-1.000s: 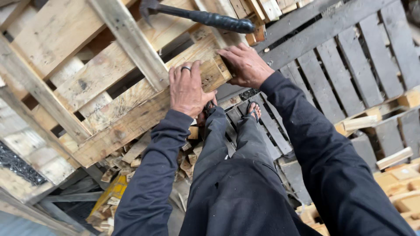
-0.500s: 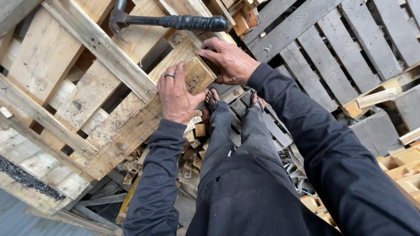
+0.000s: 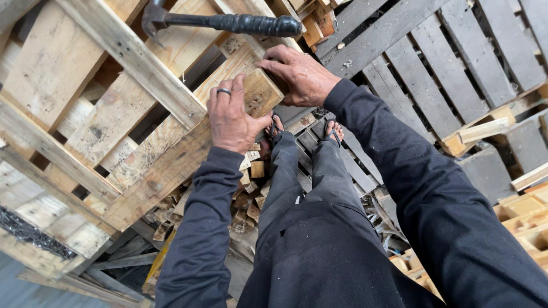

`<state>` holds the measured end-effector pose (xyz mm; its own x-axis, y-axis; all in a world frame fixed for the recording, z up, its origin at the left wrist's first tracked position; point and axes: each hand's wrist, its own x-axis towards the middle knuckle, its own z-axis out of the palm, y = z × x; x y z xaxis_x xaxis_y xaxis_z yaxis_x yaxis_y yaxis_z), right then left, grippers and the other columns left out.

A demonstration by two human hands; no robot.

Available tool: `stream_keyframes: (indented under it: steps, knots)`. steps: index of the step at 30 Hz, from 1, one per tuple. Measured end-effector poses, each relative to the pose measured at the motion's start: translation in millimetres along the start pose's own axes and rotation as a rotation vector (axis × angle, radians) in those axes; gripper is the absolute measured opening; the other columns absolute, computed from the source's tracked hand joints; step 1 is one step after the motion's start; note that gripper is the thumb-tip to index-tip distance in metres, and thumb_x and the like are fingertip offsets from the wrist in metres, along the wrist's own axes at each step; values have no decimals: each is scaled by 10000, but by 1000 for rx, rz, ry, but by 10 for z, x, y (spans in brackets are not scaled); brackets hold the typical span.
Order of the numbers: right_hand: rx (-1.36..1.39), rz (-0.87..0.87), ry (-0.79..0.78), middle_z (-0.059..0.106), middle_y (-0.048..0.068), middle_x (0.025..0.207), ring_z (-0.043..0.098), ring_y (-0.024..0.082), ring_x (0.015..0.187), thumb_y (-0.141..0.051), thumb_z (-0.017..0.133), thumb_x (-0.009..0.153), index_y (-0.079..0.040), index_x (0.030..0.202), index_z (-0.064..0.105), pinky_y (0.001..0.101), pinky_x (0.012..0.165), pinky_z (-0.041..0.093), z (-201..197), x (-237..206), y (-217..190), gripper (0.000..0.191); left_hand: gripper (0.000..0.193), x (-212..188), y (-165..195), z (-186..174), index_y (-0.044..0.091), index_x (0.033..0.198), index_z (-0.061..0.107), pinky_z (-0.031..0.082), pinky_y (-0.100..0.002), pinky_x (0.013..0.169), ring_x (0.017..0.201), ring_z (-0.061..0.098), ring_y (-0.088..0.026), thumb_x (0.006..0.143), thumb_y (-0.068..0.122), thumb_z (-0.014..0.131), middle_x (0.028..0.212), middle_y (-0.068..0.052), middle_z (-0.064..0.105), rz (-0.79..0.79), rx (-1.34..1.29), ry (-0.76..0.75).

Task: The person assembles a wooden pallet by placing small wooden blocks and planks, then securing them with nails using a hammer. They repeatedly pick up blocks, position them, and hammer nails to fasten the pieces together.

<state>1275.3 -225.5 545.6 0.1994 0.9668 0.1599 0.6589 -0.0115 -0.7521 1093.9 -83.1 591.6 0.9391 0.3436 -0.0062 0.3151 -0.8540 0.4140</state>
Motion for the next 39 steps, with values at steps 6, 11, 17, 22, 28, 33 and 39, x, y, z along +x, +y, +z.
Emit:
stream_keyframes:
  steps: [6,11,17,22,28,33,39]
  knots:
    - [-40,35,-45,510,215,1384,536,410,1264,-174,936,645,-49,1484,478,468,1068,479,-140,169,-200,964,1135,76,-28,-57,-4,1485,379,411,-523,1046,1191,495,-353,635,458,974,1284,-176,493,13,30,3]
    - [1,100,-23,391,256,1533,424,450,1406,-174,939,670,-37,1585,362,480,1163,412,-252,72,-477,1090,1439,13,35,-185,-5,1541,182,209,-631,1150,1457,277,-466,464,566,948,1572,-267,319,6,20,187]
    - [254,445,166,464,183,1406,599,295,1071,-255,749,926,-79,1568,408,401,941,540,115,-788,-987,748,641,-1205,333,-136,51,1461,504,377,-515,1233,1410,499,-350,925,218,813,1496,-174,522,-136,-290,520]
    - [328,279,-344,707,181,1040,694,316,973,-106,691,903,-1,1227,678,399,856,542,953,-1042,-1567,340,219,-2294,633,-5,-10,1153,715,585,-365,880,1008,738,-298,967,105,693,1096,-155,745,-536,-795,517]
    - [335,189,-662,753,159,1002,761,282,933,-133,682,912,-34,1183,699,357,797,578,1436,-450,-2269,289,245,-2619,-95,-531,1,1181,707,595,-364,845,1001,750,-290,969,122,692,1100,-153,738,-738,-798,822]
    - [236,260,-753,776,108,1036,759,209,923,-157,691,890,-56,1240,682,347,757,585,1440,276,-2541,365,226,-2859,-1387,-1456,-4,1204,708,592,-374,887,1022,740,-281,1017,122,683,1138,-151,740,-732,-479,1198]
    - [230,194,-807,780,97,1058,775,189,999,-117,729,871,-39,1239,691,320,872,579,1936,1140,-2807,378,193,-3530,-3856,-2278,31,1104,734,622,-352,829,966,693,-251,927,100,702,1142,-153,634,-1271,-380,1331]
